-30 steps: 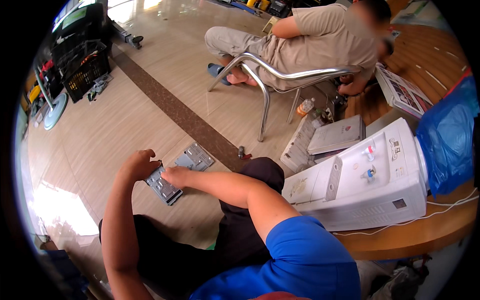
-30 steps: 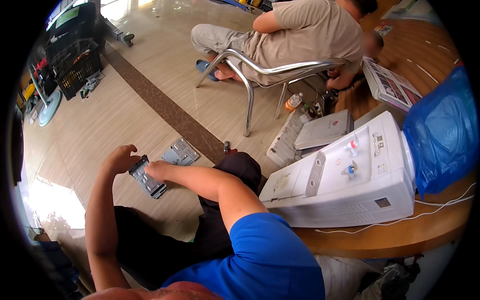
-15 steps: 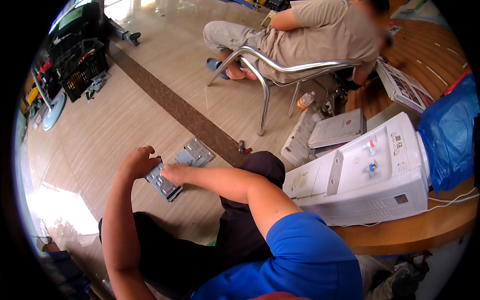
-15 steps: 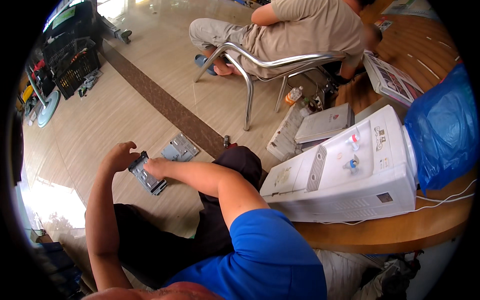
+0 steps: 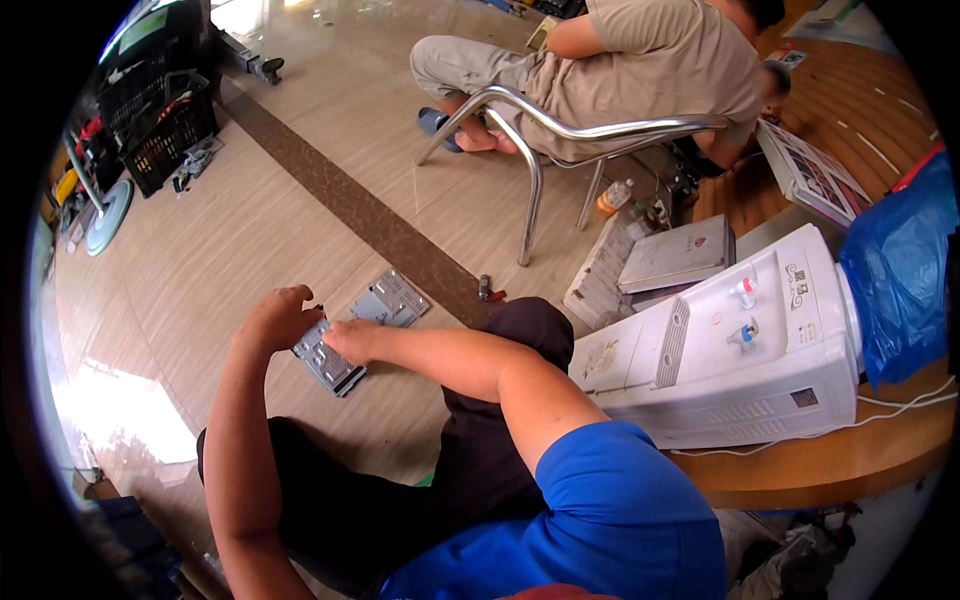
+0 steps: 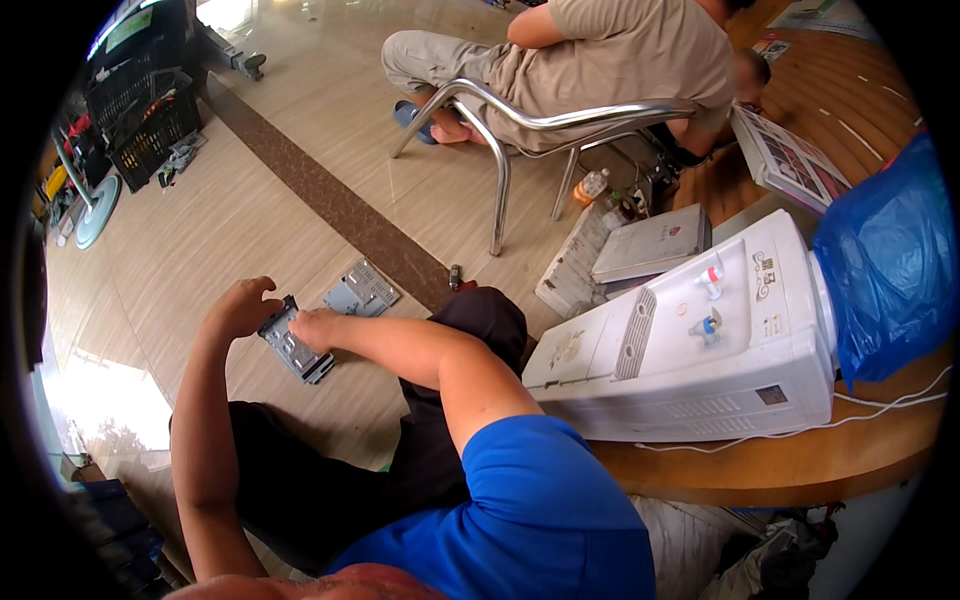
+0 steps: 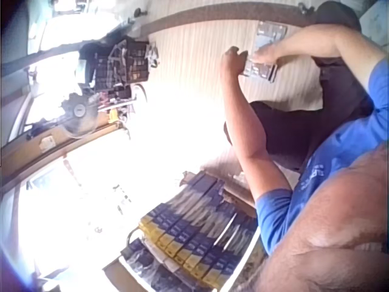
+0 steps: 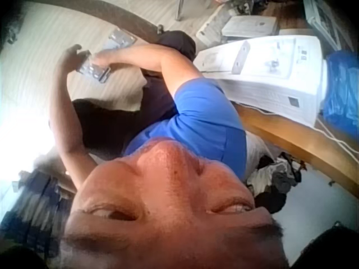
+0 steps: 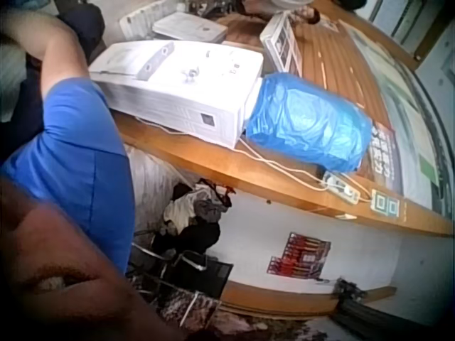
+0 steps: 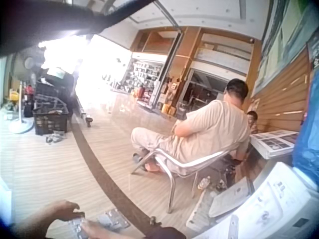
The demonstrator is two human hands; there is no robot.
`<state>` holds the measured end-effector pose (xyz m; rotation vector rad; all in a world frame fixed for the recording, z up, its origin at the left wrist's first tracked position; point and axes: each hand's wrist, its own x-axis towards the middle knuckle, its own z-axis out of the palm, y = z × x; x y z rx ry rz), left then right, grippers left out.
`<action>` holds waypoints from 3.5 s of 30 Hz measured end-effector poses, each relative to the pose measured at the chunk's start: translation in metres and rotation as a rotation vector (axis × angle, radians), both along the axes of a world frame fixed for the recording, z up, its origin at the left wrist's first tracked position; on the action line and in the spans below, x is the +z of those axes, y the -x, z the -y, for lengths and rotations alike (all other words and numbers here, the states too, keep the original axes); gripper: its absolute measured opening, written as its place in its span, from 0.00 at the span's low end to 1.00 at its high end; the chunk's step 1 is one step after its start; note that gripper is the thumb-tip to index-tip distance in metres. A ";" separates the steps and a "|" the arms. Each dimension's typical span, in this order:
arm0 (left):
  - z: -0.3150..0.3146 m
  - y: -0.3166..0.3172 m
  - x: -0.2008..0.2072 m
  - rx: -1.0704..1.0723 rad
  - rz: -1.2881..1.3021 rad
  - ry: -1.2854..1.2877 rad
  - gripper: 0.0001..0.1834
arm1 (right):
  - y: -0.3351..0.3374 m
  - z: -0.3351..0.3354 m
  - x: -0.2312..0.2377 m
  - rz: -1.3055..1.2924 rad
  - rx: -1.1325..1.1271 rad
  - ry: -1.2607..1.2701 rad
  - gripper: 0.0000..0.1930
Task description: The person bends and shapes metal radio brackets by hand and using a screwdriver to align the components while seated at a low stool.
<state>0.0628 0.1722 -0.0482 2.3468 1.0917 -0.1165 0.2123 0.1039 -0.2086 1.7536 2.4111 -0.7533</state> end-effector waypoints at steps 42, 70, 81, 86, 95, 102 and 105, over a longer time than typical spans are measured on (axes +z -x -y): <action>0.000 -0.001 -0.004 -0.037 -0.015 -0.012 0.24 | 0.000 0.000 0.006 -0.033 0.031 0.005 0.10; -0.006 0.007 -0.007 -0.053 -0.053 0.000 0.21 | 0.002 -0.011 -0.004 -0.331 0.046 -0.208 0.11; -0.006 0.011 -0.007 -0.012 -0.059 0.022 0.20 | 0.025 -0.019 0.004 -0.292 0.065 -0.183 0.10; -0.005 0.017 -0.004 -0.008 -0.077 -0.016 0.20 | 0.029 -0.023 -0.004 -0.285 0.065 -0.179 0.11; -0.010 0.021 -0.004 -0.053 -0.086 -0.006 0.22 | 0.023 -0.028 -0.018 -0.296 0.134 -0.221 0.12; -0.007 0.020 -0.001 -0.049 -0.084 0.002 0.22 | 0.028 -0.023 -0.010 -0.152 0.161 -0.169 0.09; -0.007 0.020 -0.003 -0.051 -0.076 -0.024 0.21 | 0.032 -0.022 -0.009 -0.103 0.120 -0.140 0.11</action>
